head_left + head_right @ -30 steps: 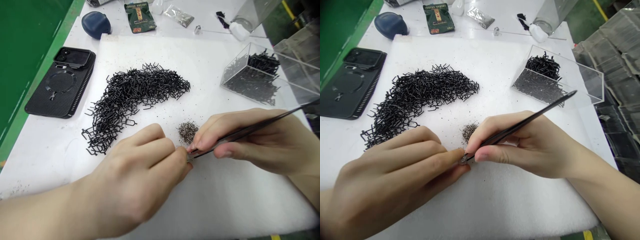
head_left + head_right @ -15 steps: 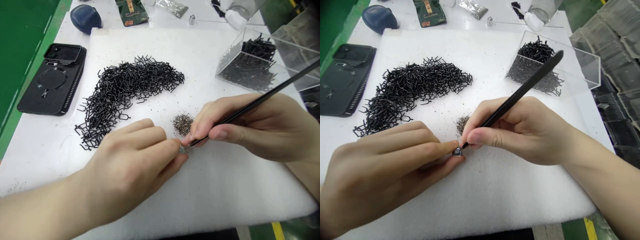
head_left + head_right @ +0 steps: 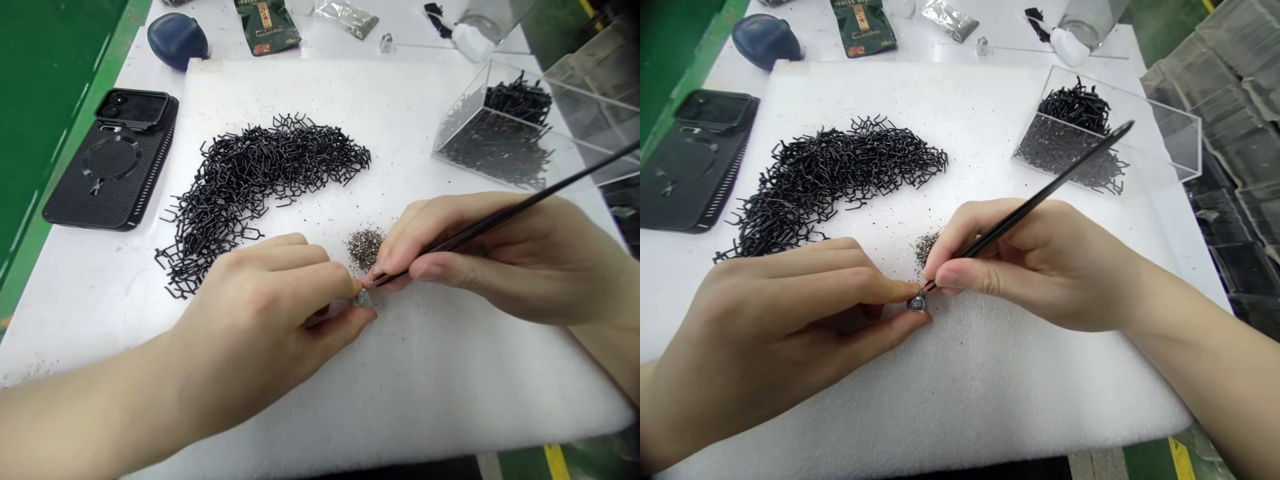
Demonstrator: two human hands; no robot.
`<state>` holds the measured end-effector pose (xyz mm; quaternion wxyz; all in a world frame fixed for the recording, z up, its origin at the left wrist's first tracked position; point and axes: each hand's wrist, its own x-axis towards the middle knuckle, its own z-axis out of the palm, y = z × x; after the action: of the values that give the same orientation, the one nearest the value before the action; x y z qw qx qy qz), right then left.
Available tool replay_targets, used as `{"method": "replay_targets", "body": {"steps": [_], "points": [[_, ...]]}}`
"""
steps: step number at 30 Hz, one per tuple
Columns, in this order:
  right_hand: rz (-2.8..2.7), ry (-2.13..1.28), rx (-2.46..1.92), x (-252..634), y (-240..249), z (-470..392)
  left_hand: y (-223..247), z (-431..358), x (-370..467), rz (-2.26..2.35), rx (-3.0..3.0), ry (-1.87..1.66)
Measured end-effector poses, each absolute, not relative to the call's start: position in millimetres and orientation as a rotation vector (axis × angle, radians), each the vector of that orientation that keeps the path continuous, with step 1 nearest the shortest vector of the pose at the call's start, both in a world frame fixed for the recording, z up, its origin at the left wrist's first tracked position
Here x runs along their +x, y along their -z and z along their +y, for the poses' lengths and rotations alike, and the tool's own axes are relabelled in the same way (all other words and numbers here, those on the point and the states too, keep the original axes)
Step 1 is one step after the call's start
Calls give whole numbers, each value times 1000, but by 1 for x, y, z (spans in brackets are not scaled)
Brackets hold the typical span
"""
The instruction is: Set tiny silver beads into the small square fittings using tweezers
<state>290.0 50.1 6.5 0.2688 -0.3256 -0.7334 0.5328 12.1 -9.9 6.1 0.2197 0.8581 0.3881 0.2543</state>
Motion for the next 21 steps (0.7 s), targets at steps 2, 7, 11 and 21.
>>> {"method": "replay_targets", "body": {"steps": [2,7,11,21], "points": [[-1990,-1418,-882,290,-6,50,-6,-10,12,1093,2374,-704],[-1967,-1432,-837,292,-6,50,-3,-9,16,1088,2360,-738],[-1937,-1453,-849,294,-7,49,-2,-7,18,1064,2356,-752],[-1903,-1543,-787,291,-4,48,-2,-9,15,1034,2357,-772]]}}
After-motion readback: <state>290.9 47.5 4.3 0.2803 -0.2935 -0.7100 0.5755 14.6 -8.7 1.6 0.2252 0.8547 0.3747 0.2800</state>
